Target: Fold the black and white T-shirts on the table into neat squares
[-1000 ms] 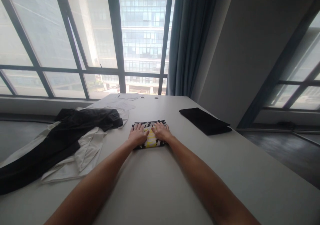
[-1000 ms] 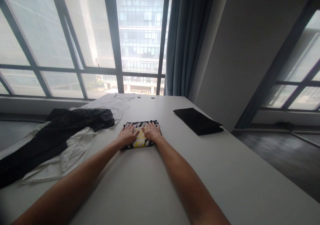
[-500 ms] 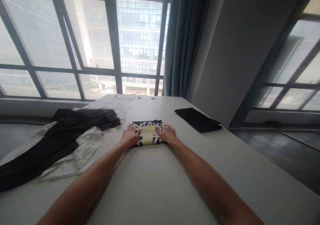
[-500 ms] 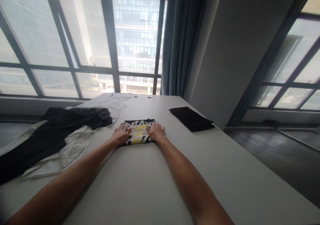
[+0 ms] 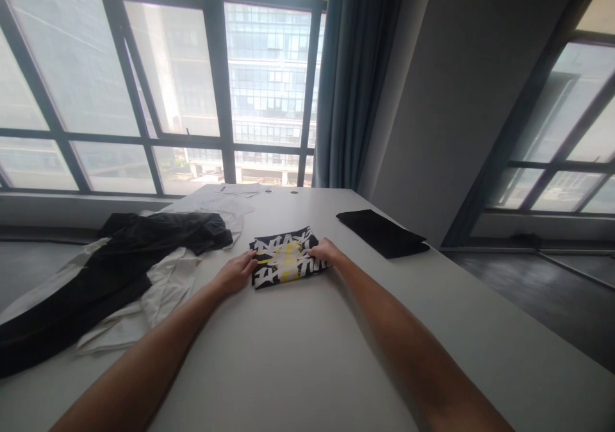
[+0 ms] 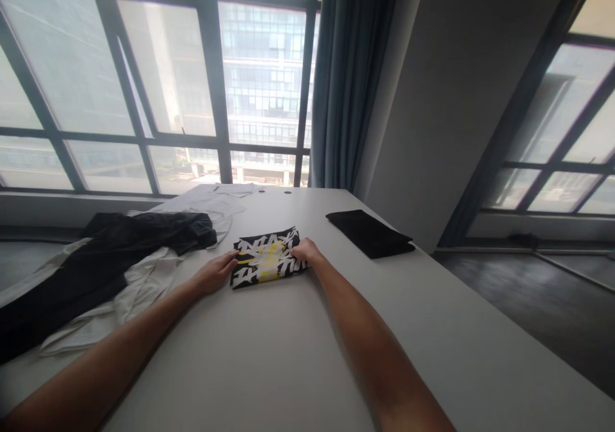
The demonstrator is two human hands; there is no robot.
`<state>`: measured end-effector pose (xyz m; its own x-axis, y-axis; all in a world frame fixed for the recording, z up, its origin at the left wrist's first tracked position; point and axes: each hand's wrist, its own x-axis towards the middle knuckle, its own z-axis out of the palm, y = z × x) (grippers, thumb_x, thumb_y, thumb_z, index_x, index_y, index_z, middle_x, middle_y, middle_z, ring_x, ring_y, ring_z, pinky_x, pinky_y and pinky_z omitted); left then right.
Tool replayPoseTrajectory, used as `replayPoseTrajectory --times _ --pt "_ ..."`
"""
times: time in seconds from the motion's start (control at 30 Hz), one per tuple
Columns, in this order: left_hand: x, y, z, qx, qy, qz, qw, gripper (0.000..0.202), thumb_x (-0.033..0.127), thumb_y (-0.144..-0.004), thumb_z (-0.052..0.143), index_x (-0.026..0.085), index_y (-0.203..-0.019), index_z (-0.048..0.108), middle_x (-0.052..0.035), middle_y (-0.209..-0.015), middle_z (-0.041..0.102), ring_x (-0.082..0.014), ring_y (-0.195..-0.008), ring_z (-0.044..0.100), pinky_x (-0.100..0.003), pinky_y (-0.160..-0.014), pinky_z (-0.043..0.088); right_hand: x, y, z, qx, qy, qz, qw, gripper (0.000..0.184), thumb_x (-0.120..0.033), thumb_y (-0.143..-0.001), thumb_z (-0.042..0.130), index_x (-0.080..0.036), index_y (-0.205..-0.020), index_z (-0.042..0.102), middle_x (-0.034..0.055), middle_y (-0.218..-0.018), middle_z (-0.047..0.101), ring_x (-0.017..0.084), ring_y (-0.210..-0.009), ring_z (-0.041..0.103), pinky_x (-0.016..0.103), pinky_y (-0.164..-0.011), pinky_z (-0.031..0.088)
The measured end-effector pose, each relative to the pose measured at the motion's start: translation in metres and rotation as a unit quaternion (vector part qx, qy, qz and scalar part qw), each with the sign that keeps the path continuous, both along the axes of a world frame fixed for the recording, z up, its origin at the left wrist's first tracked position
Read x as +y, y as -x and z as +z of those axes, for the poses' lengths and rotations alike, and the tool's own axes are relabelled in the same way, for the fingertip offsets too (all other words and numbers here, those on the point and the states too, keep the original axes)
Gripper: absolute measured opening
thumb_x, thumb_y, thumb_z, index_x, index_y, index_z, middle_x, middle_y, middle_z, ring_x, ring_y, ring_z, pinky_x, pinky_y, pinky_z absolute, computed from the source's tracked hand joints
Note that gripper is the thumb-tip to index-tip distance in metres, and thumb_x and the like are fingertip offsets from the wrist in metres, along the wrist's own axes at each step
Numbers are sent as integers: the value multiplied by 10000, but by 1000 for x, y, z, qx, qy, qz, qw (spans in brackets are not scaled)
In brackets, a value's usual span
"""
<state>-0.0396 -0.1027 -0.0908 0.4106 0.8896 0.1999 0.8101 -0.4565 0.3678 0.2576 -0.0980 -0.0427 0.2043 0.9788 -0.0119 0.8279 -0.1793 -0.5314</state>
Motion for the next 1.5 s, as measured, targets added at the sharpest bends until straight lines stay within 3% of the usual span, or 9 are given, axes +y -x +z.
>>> replayPoseTrajectory --times 0.17,0.4,0.63,0.87,1.07,1.27,1.37,1.5 --pt "-7 1 -5 50 -22 -11 998 602 485 -991 275 157 -1438 511 -97 -1520 473 -243 -1458 352 -414 -1198 277 13 -26 19 -55 -15 -11 998 380 -342 -746 752 -118 -1052 740 141 -1003 755 264 -982 703 246 -731 528" --pt "-4 1 -11 50 -45 -8 998 535 486 -992 308 202 -1327 614 -86 -1500 504 -245 -1442 381 -429 -1192 298 21 -95 43 -192 -89 -64 975 490 -257 -810 649 -221 -1298 626 134 -1187 706 289 -1102 667 323 -853 517" --pt "-5 0 -12 47 -58 -5 997 532 509 -976 336 217 -1309 630 -77 -1488 518 -247 -1419 417 -431 -1189 313 42 -168 75 -211 -180 -116 954 434 -270 -847 612 -226 -1278 633 114 -1187 707 291 -1095 657 353 -866 510" --pt "-6 -2 -9 45 -62 0 997 522 515 -960 366 228 -1295 647 -70 -1466 542 -259 -1400 445 -441 -1172 351 69 -252 106 -210 -211 -174 939 379 -265 -805 674 -188 -1177 690 126 -1102 727 278 -979 676 336 -782 507" --pt "-4 -1 -12 37 -56 1 998 515 524 -946 386 261 -1297 656 -58 -1466 541 -261 -1398 450 -451 -1170 357 86 -302 101 -202 -203 -191 939 404 -254 -794 683 -155 -1185 691 157 -1075 723 298 -968 674 349 -754 494" --pt "-3 -1 -14 32 -60 4 998 533 549 -937 394 251 -1288 663 -63 -1460 546 -278 -1397 450 -468 -1166 365 83 -329 77 -209 -144 -266 930 467 -251 -864 619 -170 -1323 597 208 -1176 680 322 -1085 647 416 -853 481" --pt "-4 -1 -11 39 -47 4 998 553 558 -940 379 244 -1304 653 -66 -1477 526 -277 -1408 435 -471 -1172 353 83 -312 61 -227 -91 -294 924 547 -328 -914 566 -140 -1423 498 254 -1296 606 357 -1210 582 518 -969 432" --pt "-5 -2 -8 52 -35 3 998 562 550 -949 363 234 -1328 632 -62 -1497 503 -269 -1424 411 -462 -1184 331 88 -257 39 -218 -39 -176 959 660 -589 -954 406 -174 -1463 459 218 -1447 499 369 -1323 480 614 -1061 340"
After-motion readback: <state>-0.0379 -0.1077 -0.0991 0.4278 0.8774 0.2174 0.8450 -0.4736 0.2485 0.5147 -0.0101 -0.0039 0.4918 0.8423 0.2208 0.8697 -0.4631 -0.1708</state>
